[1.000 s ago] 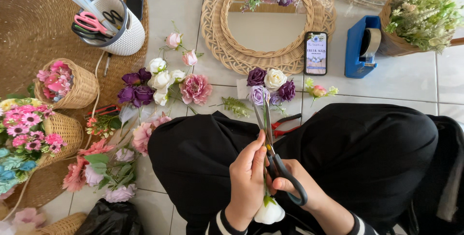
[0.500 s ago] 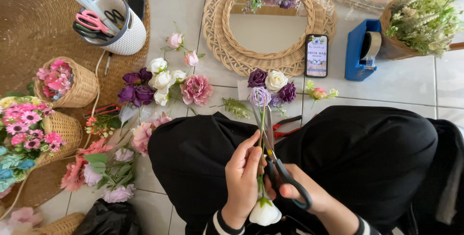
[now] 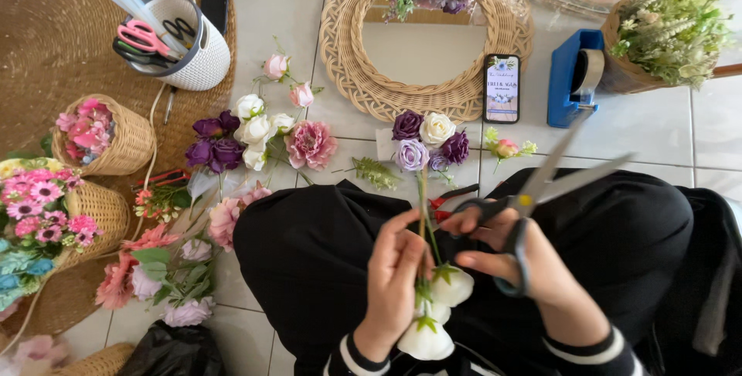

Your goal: The person sits on the floor and arranges artificial flowers. They use scissors to trim the stems of white flowers and pliers to adjust the wire inside the stems. The person then places the prepared flowers into a small cluster with other purple and white flowers.

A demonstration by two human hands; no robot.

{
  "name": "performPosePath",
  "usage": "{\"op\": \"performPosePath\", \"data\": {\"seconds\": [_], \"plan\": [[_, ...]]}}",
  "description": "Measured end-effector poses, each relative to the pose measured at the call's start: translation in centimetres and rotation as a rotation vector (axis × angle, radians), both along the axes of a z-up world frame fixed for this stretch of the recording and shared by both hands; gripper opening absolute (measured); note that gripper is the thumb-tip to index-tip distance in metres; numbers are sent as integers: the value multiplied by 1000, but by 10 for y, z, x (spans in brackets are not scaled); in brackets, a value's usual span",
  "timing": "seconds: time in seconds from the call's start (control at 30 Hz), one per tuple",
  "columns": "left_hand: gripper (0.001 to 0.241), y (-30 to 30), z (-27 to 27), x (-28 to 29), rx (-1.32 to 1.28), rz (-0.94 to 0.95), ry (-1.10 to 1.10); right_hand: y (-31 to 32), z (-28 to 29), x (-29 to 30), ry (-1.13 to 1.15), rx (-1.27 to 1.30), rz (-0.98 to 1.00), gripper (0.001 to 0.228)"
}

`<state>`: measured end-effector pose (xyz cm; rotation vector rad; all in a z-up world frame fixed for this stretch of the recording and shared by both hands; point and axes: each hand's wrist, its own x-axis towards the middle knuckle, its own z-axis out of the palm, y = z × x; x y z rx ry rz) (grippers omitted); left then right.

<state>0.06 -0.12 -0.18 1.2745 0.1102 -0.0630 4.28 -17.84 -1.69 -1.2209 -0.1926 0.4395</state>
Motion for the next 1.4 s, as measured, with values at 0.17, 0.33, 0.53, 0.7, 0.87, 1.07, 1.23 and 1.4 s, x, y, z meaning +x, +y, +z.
{"op": "performPosePath", "data": {"seconds": [0.17, 0.33, 0.53, 0.7, 0.87, 1.07, 1.23, 1.4], "plan": [[32, -4, 2, -4, 186, -91, -17, 22, 13, 0, 240, -157, -140, 19], [31, 7, 1, 1, 389, -179, -104, 10, 8, 6, 220, -322, -176, 19], [45, 32, -8, 10, 864, -272, -506, -14, 11, 19, 171, -476, -99, 14], [39, 59, -8, 17, 1301, -248, -863, -19, 16, 22, 103, -605, 83, 13], [23, 110, 2, 26, 1535, 35, -654, -33, 2, 20, 266, -391, 55, 11], [8, 84, -104, -10, 1627, -536, -149, -24, -33, 9, 384, 58, 116, 14], [39, 57, -28, 10, 1469, -401, -327, -8, -38, 0, 468, 183, 169, 14], [24, 44, 34, 25, 1319, -225, -842, 8, -20, -2, 550, -42, 109, 18]]}}
